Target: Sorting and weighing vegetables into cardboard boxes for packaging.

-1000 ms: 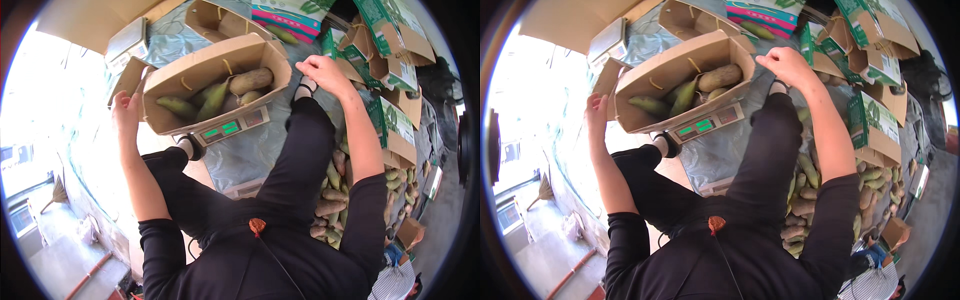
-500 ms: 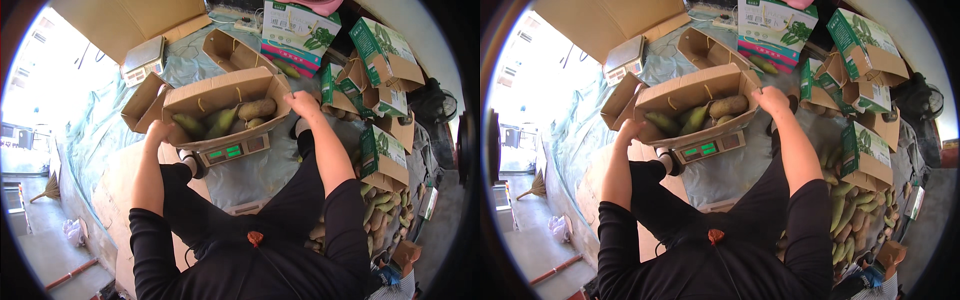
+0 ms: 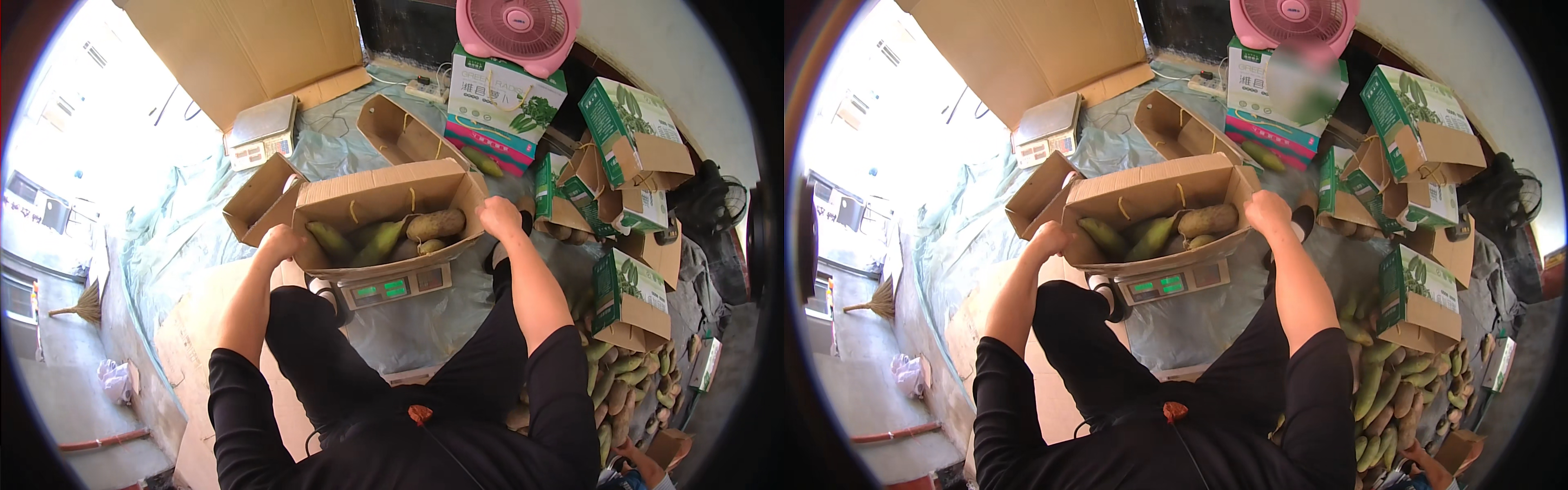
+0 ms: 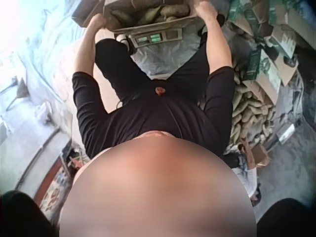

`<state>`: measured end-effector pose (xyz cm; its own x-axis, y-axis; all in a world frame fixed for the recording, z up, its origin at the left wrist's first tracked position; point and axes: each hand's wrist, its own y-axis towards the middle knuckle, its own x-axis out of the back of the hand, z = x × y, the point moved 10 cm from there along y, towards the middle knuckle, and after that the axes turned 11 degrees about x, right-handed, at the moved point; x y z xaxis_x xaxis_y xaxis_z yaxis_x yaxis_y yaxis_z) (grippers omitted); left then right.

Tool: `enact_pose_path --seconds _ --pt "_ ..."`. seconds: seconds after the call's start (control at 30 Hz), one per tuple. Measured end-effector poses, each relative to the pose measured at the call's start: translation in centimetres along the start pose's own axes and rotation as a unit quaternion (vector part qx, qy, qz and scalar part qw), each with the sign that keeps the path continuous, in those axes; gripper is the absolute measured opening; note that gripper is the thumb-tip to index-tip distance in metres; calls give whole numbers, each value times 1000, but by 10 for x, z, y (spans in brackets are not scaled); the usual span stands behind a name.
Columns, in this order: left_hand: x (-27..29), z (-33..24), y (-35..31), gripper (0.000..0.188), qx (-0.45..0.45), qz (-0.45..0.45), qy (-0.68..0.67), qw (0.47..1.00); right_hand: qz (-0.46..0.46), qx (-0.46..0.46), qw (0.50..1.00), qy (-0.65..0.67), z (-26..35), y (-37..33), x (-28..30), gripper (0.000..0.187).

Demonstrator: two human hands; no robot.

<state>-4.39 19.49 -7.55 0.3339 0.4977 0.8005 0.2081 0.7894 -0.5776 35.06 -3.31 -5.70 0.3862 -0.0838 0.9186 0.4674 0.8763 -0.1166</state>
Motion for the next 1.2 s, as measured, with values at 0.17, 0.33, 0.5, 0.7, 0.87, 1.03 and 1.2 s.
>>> enact_pose_path --seconds 0.17,0.33,0.5,0.7,0.87,1.03,1.2 --pt "0 55 13 40 12 -66 -92 993 4 15 999 37 30 9 -6 32" --pt "3 133 -9 27 111 -106 -374 914 1 108 994 31 84 28 -14 34" --pt "-24 235 -69 27 167 -129 -459 863 5 192 979 65 198 34 0 35" --pt "-89 332 -157 34 211 -190 -538 793 38 296 953 50 330 1 -16 31" --pt "-181 428 -225 40 276 -229 -315 879 96 369 923 50 415 -47 -96 28" --pt "-284 435 -274 46 324 -152 -377 854 218 411 884 -41 442 -126 -188 21" --pt "-493 507 -345 37 519 28 -326 790 376 501 763 -159 446 -226 -287 28"
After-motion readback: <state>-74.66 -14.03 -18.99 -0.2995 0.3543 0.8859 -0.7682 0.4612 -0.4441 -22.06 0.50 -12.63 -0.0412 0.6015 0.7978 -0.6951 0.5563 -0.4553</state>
